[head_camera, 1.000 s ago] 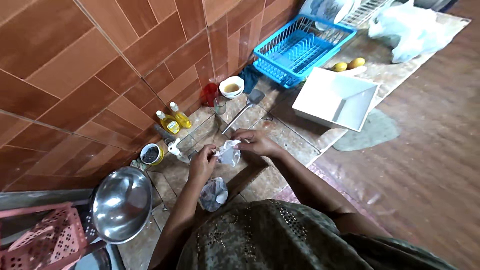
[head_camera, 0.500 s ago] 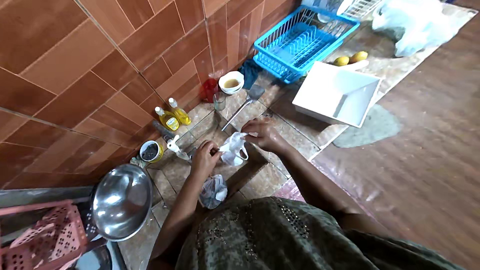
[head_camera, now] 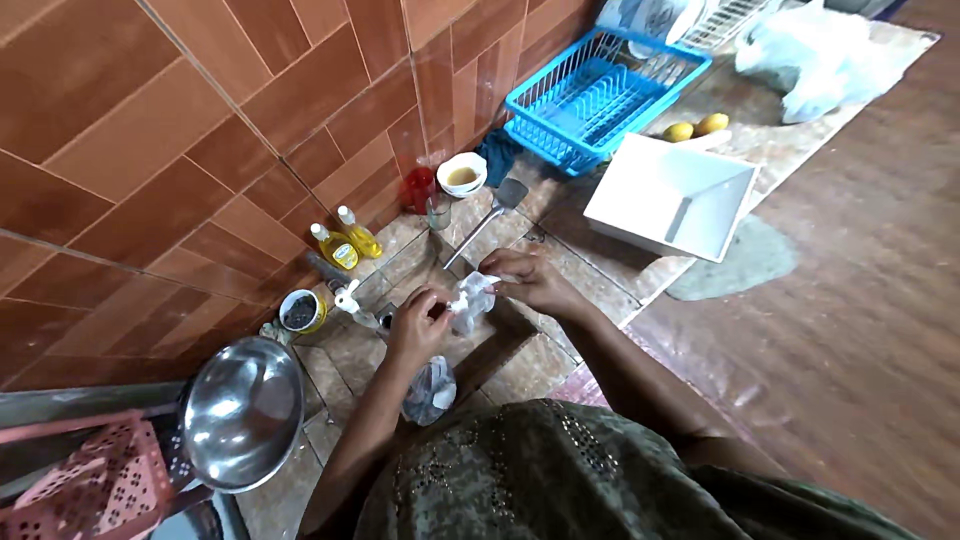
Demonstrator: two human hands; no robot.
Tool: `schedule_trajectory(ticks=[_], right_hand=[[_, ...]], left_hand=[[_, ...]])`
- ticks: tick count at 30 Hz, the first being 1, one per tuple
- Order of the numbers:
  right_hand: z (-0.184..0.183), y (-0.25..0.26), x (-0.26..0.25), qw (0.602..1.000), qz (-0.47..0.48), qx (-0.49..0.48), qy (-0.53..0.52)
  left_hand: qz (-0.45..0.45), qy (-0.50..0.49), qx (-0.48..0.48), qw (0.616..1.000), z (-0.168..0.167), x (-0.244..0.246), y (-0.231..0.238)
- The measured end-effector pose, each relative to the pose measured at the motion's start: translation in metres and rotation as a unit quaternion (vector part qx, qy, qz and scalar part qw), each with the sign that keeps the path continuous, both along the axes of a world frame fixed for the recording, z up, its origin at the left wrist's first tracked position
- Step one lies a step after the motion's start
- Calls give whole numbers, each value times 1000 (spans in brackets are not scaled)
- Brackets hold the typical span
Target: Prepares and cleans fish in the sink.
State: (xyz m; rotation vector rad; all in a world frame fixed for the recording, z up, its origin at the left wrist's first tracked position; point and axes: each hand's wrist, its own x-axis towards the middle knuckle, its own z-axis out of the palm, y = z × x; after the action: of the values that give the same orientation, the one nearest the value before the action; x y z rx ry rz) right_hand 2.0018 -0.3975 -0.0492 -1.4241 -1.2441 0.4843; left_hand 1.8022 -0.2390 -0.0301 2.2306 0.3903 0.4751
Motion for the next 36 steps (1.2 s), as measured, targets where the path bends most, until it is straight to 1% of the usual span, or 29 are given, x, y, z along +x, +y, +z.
schedule_trajectory(ticks=[1, 4, 6, 7, 8, 10, 11, 12, 14, 16, 18, 19, 20, 21, 22, 23, 25, 27, 28, 32, 36], right_hand=[[1, -1, -3, 1000, 11, 4, 20], [0, 3, -7, 999, -13, 1, -44], [11, 6, -5, 999, 18, 36, -4], [12, 7, -8, 999, 30, 41, 5], [10, 10, -13, 999, 26, 35, -21], [9, 22, -21, 996, 23, 25, -78], [10, 27, -24, 995, 36, 23, -86], [10, 31, -27, 995, 51, 29, -76], [4, 30, -28, 998, 50, 38, -7], [-13, 22, -24, 995, 4, 27, 95], [-50, 11, -20, 985, -82, -58, 140], [-77, 6, -19, 975, -102, -121, 160], [-105, 2, -21, 958, -100, -190, 188], [-132, 0, -27, 939, -79, -252, 219], [-152, 0, -36, 919, -50, -293, 259], [-162, 1, -47, 898, -25, -316, 305], [-173, 7, -67, 870, -19, -301, 389], [-180, 11, -75, 863, -38, -259, 432], [-182, 12, -76, 870, -40, -252, 422], [-191, 1, -63, 910, 10, -292, 295], [-183, -4, -55, 925, 23, -275, 262]], left_hand=[[2, -7, 1, 1000, -1, -3, -1], [19, -2, -13, 1000, -6, -6, 2], [-5, -37, -50, 998, 4, -2, -1], [-11, -21, -67, 997, 8, -3, -6], [-14, 31, -71, 997, 11, -3, -8], [-18, 147, -43, 988, 9, 6, -5], [-19, 167, -14, 986, 4, 12, -4], [-13, 168, 10, 986, -2, 16, -3], [21, 136, 6, 990, -9, 19, -2], [75, 122, -52, 988, -11, 20, -1], [122, 125, -118, 978, -8, 21, 0], [134, 116, -142, 974, -6, 21, 0], [140, 102, -164, 971, -7, 21, 1], [142, 84, -186, 968, -8, 21, 0], [144, 68, -210, 965, -7, 20, 0], [145, 51, -233, 960, -6, 20, -1], [153, 21, -271, 950, -2, 17, -3], [171, -12, -279, 945, 4, 13, -2], [181, -27, -275, 944, 8, 9, 1], [211, -79, -256, 940, 34, -10, 15], [210, -147, -245, 935, 48, -22, 16]])
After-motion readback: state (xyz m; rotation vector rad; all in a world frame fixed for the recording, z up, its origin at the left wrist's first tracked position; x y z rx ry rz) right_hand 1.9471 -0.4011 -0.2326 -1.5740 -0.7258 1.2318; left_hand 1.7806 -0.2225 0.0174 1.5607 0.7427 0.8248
